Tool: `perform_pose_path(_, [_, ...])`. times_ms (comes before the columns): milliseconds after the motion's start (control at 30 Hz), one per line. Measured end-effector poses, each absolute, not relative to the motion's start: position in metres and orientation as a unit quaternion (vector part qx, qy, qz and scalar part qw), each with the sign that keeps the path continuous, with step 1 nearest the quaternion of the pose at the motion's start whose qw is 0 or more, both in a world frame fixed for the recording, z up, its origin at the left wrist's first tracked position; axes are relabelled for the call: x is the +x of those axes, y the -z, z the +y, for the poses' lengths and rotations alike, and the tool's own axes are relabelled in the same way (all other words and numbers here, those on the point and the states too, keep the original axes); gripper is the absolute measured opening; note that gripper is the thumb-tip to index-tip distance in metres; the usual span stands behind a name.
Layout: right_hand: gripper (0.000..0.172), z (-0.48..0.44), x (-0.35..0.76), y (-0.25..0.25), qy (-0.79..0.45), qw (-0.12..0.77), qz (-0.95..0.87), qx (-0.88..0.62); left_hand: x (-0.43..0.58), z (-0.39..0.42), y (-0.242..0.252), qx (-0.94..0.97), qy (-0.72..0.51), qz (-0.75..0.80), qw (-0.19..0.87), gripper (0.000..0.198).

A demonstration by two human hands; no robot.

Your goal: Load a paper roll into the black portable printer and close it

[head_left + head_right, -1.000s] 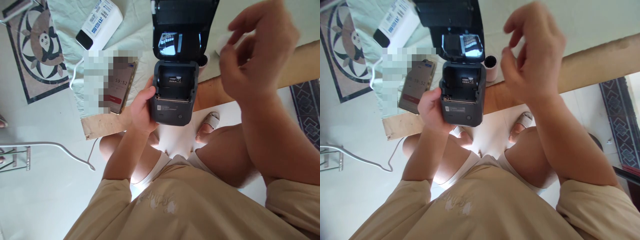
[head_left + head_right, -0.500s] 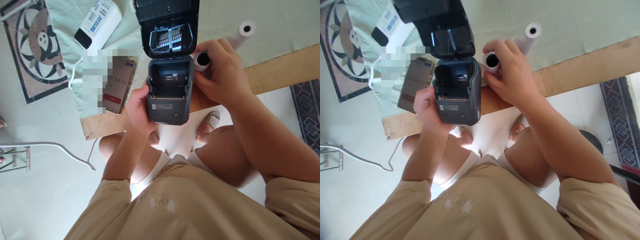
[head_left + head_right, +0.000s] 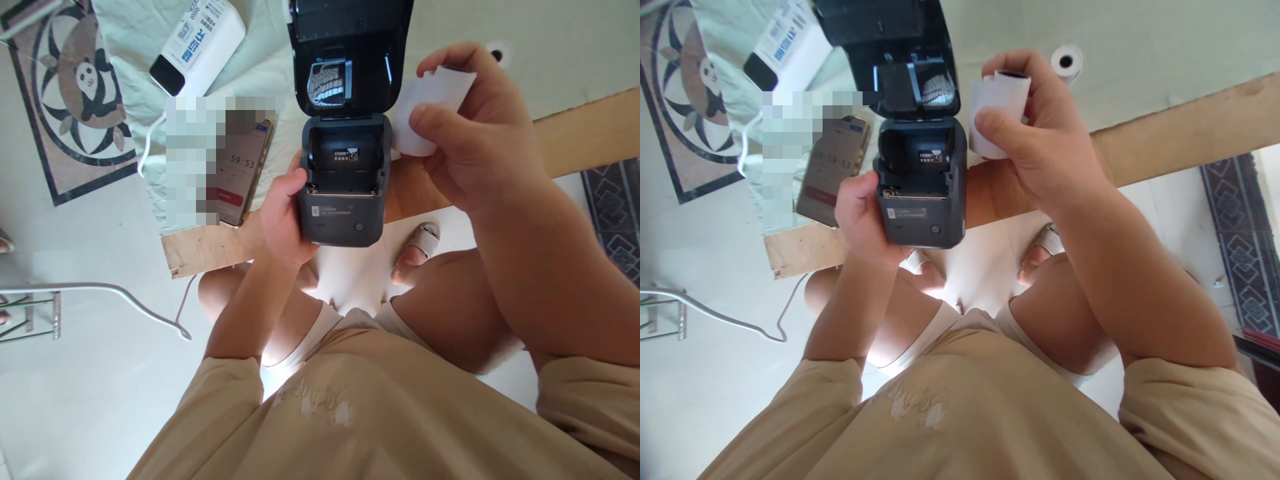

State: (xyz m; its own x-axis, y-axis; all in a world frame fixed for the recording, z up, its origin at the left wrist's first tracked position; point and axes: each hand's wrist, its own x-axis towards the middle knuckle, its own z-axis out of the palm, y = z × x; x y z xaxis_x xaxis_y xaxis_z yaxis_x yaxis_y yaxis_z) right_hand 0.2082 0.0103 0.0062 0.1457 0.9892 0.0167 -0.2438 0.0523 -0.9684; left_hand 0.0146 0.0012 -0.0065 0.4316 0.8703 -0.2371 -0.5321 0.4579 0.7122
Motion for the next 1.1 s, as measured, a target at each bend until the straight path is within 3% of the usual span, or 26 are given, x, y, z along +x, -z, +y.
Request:
perform_pose_path(200, [0.044,0.002,0.210,-0.015,-0.528,0.631,-0.352,-0.446,0.015,0.000,0.006,0.289,-0.432,0.312,0.795,0.028])
perform_pose_path(400, [0.019,0.004,0.211,-0.015,-0.576,0.592,-0.285,-0.486,0.015,0.000,0.004,0.277,-0.432,0.306,0.802,0.027])
perform_pose_path(667, [0.042,0.001,0.207,-0.022,-0.520,0.620,-0.339,-0.479,0.016,-0.001,0.006,0.292,-0.435,0.327,0.787,0.030])
perform_pose_path(833, [0.038,0.008,0.207,-0.026,-0.522,0.601,-0.254,-0.549,0.016,-0.001,0.006,0.288,-0.431,0.329,0.790,0.027])
perform_pose_path(1100, [0.035,-0.006,0.203,-0.019,-0.381,0.613,-0.484,-0.494,0.021,-0.001,0.004,0.304,-0.451,0.315,0.778,0.016])
